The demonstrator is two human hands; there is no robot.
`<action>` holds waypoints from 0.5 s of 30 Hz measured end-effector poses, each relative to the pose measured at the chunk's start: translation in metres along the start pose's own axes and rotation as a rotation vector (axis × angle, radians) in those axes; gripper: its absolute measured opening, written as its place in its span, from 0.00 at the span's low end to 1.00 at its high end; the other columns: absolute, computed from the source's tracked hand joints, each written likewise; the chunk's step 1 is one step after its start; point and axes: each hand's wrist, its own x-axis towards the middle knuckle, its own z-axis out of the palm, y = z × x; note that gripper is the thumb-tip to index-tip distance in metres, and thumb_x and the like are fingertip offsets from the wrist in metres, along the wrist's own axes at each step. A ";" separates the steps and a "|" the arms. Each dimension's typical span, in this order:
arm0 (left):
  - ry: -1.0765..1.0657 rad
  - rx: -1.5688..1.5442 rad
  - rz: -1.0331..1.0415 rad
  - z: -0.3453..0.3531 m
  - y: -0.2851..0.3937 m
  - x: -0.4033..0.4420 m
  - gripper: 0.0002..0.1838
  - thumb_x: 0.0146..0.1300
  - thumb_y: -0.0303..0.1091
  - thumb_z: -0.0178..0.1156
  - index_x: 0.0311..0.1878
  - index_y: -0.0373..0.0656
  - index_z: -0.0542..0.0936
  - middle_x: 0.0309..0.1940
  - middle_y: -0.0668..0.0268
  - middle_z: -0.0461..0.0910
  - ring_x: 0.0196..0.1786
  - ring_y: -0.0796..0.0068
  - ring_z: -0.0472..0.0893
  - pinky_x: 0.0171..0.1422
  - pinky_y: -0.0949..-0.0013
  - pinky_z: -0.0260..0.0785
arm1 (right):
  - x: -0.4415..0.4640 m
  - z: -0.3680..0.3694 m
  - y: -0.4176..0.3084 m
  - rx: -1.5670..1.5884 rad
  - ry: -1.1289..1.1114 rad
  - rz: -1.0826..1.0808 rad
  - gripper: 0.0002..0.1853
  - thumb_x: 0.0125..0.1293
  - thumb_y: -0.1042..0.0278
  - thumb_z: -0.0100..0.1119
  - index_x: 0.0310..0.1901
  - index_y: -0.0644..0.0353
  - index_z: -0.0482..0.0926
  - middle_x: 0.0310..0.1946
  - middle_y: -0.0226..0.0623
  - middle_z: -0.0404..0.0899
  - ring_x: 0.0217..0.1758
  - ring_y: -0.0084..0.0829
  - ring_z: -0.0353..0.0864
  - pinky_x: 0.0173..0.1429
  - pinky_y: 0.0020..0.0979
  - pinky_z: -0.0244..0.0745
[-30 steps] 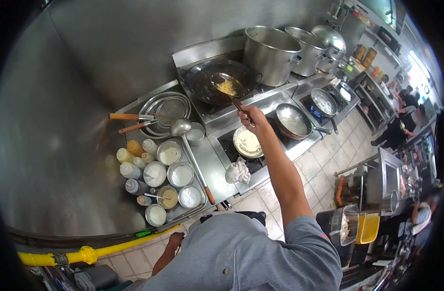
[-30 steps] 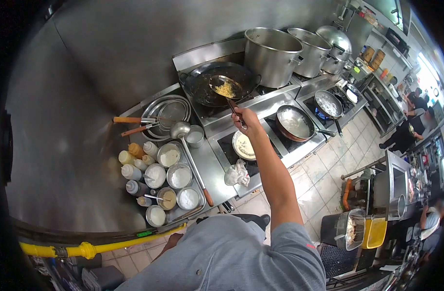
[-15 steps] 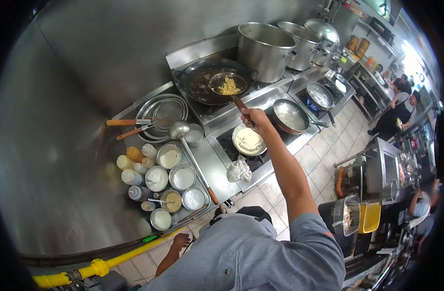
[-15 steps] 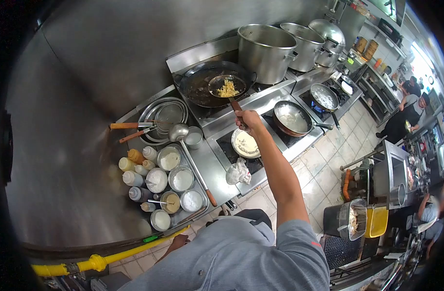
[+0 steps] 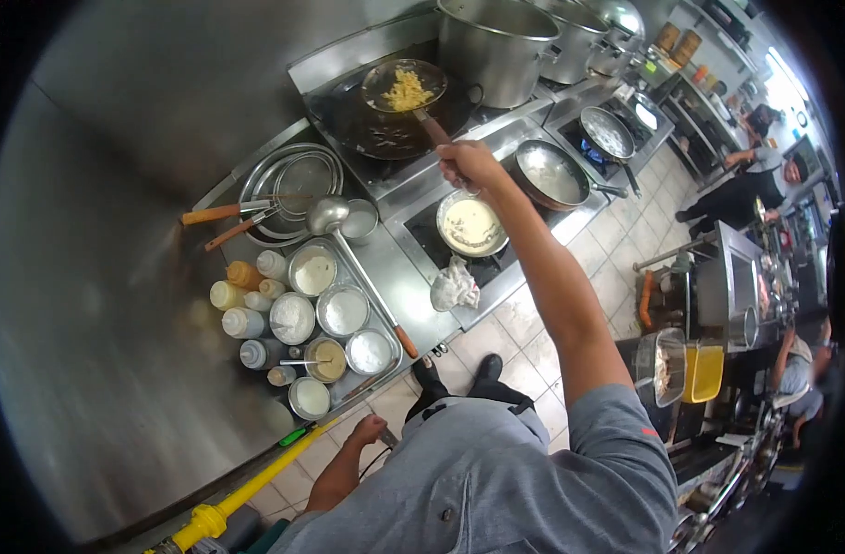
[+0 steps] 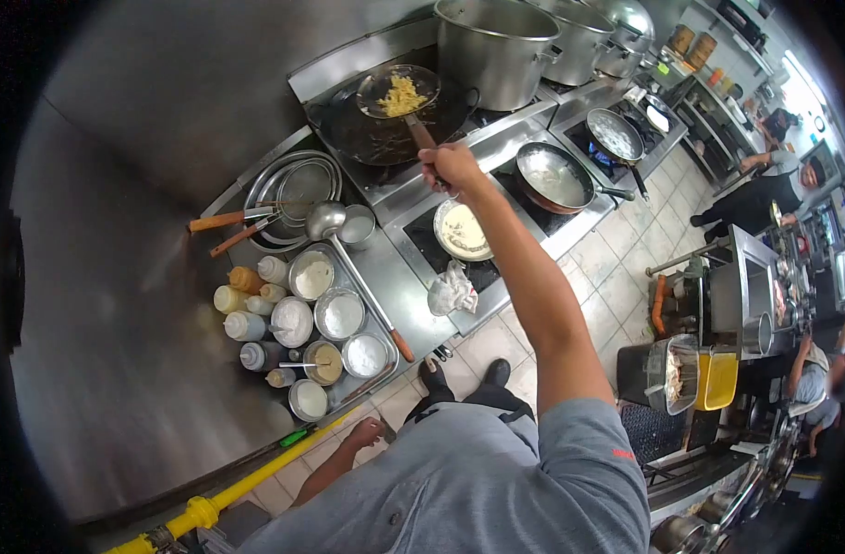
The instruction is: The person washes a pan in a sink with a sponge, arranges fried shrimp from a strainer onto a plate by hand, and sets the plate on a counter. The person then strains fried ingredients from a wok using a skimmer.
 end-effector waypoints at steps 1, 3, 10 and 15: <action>0.060 0.282 0.108 0.005 0.004 0.008 0.22 0.62 0.51 0.61 0.49 0.43 0.80 0.42 0.59 0.84 0.42 0.63 0.84 0.47 0.60 0.76 | 0.017 0.002 0.020 0.113 0.004 0.016 0.13 0.68 0.67 0.56 0.26 0.60 0.73 0.14 0.33 0.72 0.12 0.25 0.68 0.14 0.29 0.56; 0.123 0.578 0.222 0.011 0.017 0.012 0.23 0.60 0.52 0.61 0.49 0.43 0.80 0.45 0.56 0.84 0.48 0.58 0.84 0.53 0.59 0.75 | 0.011 0.011 0.024 0.220 -0.052 0.014 0.12 0.66 0.66 0.59 0.26 0.59 0.73 0.17 0.35 0.73 0.14 0.25 0.70 0.15 0.28 0.58; -0.101 0.770 0.310 0.037 0.098 0.008 0.27 0.62 0.52 0.60 0.57 0.43 0.77 0.50 0.50 0.82 0.56 0.54 0.81 0.62 0.58 0.71 | -0.027 -0.032 0.078 0.528 -0.190 -0.057 0.11 0.67 0.65 0.60 0.31 0.63 0.74 0.22 0.34 0.76 0.15 0.24 0.72 0.17 0.30 0.65; -0.090 0.810 0.309 0.071 0.126 0.011 0.28 0.63 0.51 0.60 0.59 0.39 0.76 0.46 0.51 0.83 0.49 0.57 0.83 0.58 0.60 0.72 | -0.155 -0.139 0.124 0.682 -0.176 -0.109 0.13 0.72 0.57 0.56 0.40 0.59 0.72 0.24 0.28 0.72 0.13 0.17 0.66 0.16 0.23 0.58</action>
